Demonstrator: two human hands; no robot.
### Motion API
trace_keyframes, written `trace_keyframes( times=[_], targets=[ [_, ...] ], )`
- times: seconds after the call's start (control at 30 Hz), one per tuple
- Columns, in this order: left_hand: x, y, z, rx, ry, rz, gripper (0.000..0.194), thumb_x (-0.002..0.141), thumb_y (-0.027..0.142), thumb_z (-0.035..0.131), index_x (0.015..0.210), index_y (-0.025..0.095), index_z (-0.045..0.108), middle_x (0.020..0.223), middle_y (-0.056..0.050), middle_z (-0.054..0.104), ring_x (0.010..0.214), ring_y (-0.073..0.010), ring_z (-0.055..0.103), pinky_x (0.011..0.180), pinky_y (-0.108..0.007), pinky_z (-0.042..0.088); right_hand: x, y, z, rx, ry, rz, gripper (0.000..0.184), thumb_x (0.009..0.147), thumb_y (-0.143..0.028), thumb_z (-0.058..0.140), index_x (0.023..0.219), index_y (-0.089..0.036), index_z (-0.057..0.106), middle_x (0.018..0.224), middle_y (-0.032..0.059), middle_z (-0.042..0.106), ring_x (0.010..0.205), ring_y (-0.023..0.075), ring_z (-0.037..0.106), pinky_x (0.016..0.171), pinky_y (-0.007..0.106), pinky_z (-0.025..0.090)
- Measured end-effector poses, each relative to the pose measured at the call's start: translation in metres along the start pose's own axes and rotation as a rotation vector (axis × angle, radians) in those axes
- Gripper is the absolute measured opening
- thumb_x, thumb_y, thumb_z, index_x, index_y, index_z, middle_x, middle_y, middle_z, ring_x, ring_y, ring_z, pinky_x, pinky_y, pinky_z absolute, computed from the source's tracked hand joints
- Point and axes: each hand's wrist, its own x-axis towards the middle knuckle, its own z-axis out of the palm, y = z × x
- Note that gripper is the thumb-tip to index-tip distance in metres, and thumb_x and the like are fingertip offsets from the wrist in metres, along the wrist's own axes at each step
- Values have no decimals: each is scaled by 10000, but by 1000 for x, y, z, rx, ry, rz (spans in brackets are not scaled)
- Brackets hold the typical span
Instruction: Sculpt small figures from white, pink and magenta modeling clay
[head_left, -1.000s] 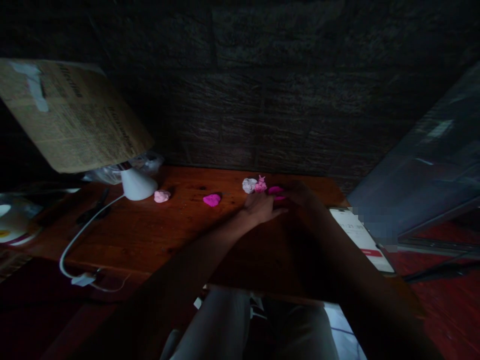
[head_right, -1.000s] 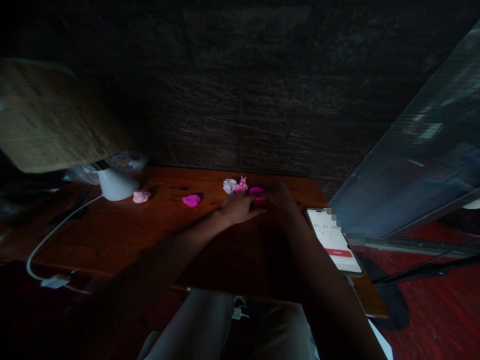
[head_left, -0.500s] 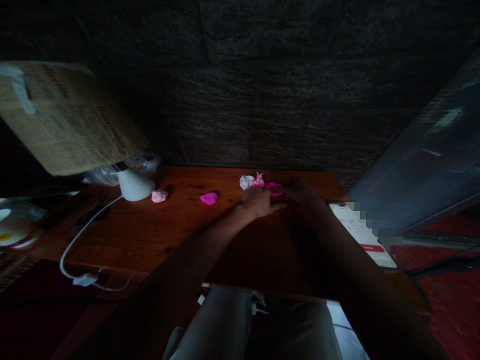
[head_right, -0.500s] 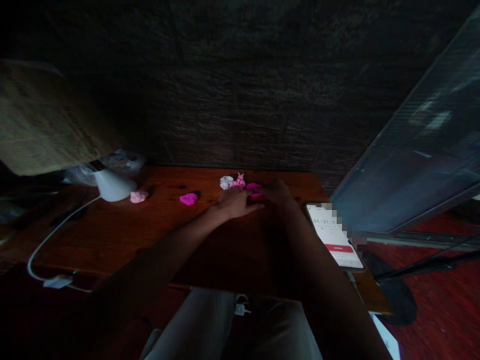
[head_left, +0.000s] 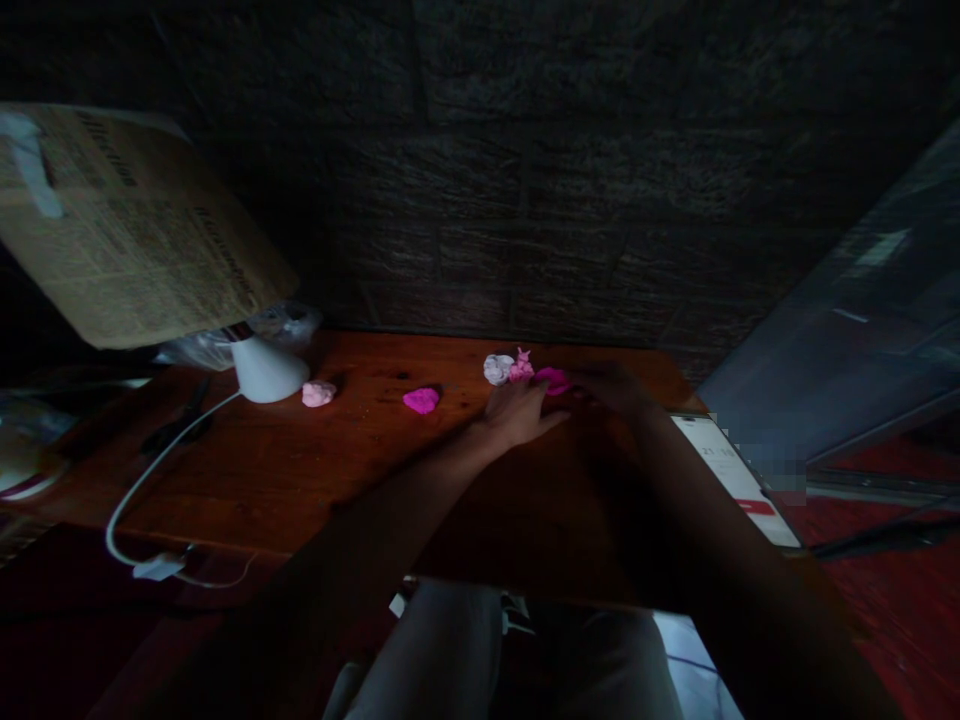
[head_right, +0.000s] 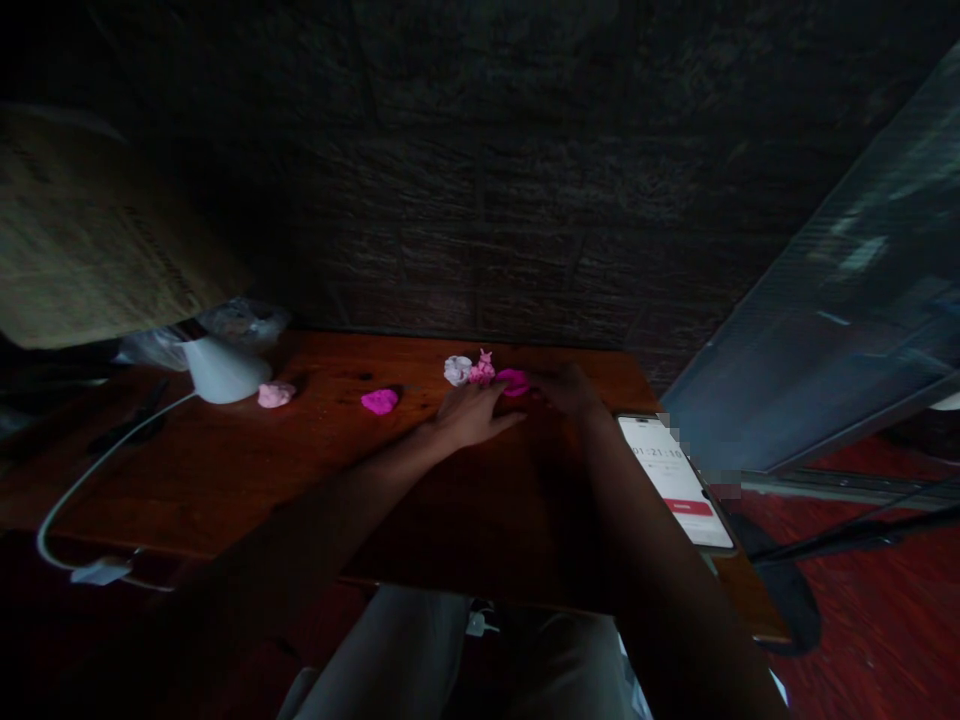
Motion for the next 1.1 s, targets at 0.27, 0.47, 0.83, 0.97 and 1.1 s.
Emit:
trace_keyframes(
  times=[0.27,0.47,0.83,0.97,1.1],
  targets=[
    [-8,1,-3,-19,2,-6,503,938,503,535,1313,169,571,1157,-160,699,1063,-336,681,869,-435,550,-1,-2,-1,-45,36,16,194,808,-355,746,826,-165,786,687,67,732,587,142,611,493,216,434],
    [-18,4,-11,-23,-14,-66,464,945,454,549,1280,134,551,1116,-177,709,1037,-325,694,861,-413,553,0,-1,0,-110,55,4,251,843,-364,711,893,-131,791,662,55,710,533,114,567,463,202,395],
    [-15,2,-4,-226,110,-99,217,962,346,522,898,177,643,838,-84,709,820,-233,695,746,-338,531,-3,-3,-8,-87,58,-46,230,824,-372,705,841,-150,766,655,44,701,550,112,571,452,182,395],
    [-9,-1,2,-502,344,-125,161,956,320,549,918,168,589,838,-58,703,777,-169,680,758,-306,541,-10,-9,-18,74,36,-99,154,786,-312,730,809,-161,746,688,51,717,621,132,626,531,195,482],
    [-4,0,7,-869,333,-216,175,933,288,593,1032,146,569,919,-74,707,683,-116,678,609,-228,553,-16,-15,-21,131,-29,-166,139,754,-319,755,815,-194,746,711,58,735,649,158,655,562,229,521]
  ],
)
